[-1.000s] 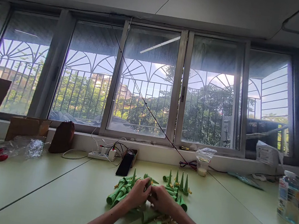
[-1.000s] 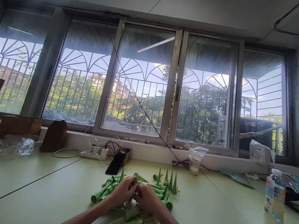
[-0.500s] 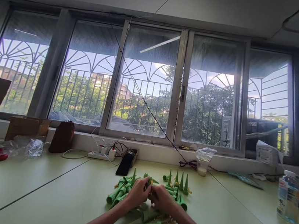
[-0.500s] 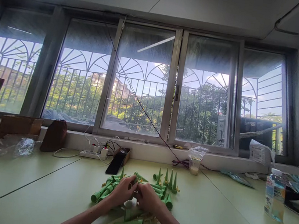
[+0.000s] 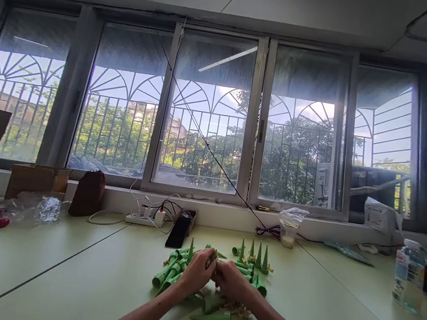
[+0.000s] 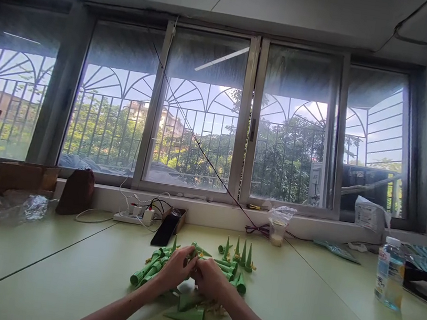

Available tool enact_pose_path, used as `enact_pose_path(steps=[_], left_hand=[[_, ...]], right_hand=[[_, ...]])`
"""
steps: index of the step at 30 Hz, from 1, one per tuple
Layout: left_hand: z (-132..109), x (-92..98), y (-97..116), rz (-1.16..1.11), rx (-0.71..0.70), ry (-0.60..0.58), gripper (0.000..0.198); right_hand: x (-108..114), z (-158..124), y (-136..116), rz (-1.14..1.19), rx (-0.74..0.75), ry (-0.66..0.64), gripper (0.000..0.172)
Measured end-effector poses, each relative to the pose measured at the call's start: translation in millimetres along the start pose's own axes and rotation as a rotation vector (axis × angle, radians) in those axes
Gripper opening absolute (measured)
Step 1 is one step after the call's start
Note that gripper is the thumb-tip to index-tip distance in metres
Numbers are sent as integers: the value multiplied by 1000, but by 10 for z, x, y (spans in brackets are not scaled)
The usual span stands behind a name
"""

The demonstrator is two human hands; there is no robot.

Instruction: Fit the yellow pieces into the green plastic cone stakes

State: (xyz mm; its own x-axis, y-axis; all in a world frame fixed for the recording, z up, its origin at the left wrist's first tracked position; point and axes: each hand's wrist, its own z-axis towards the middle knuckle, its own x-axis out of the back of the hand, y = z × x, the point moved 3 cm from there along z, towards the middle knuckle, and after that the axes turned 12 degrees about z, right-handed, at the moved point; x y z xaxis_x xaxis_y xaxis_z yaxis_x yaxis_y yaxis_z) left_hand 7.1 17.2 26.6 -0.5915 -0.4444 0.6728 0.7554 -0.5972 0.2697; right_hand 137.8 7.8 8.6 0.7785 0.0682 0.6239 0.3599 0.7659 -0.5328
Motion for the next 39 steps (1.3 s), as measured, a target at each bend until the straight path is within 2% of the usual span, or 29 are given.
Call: enact_pose_path(steps=[2,7,20,24,26,32,39], left_hand=[[6,13,34,-1,-34,-11,19],[29,101,110,-78,-19,12,33],[12,129,147,-96,-57,3,29],[23,165,161,-108,-70,54,28],[32,182,164,-112,-62,76,28],[44,208,159,-111,-46,102,26],[39,196,148,-100,-56,129,26]], right_hand=[[-11,-1,19,-9,-12,-5,19],[-53,1,100,-6,-45,-13,19],[-11,-39,5,51,-8,-15,24],[27,-27,-2,7,24,52,13],[45,-20,2,-40,4,88,10],[77,-28,-45,-98,-92,142,16],[104,-43,-108,-96,-99,164,17]])
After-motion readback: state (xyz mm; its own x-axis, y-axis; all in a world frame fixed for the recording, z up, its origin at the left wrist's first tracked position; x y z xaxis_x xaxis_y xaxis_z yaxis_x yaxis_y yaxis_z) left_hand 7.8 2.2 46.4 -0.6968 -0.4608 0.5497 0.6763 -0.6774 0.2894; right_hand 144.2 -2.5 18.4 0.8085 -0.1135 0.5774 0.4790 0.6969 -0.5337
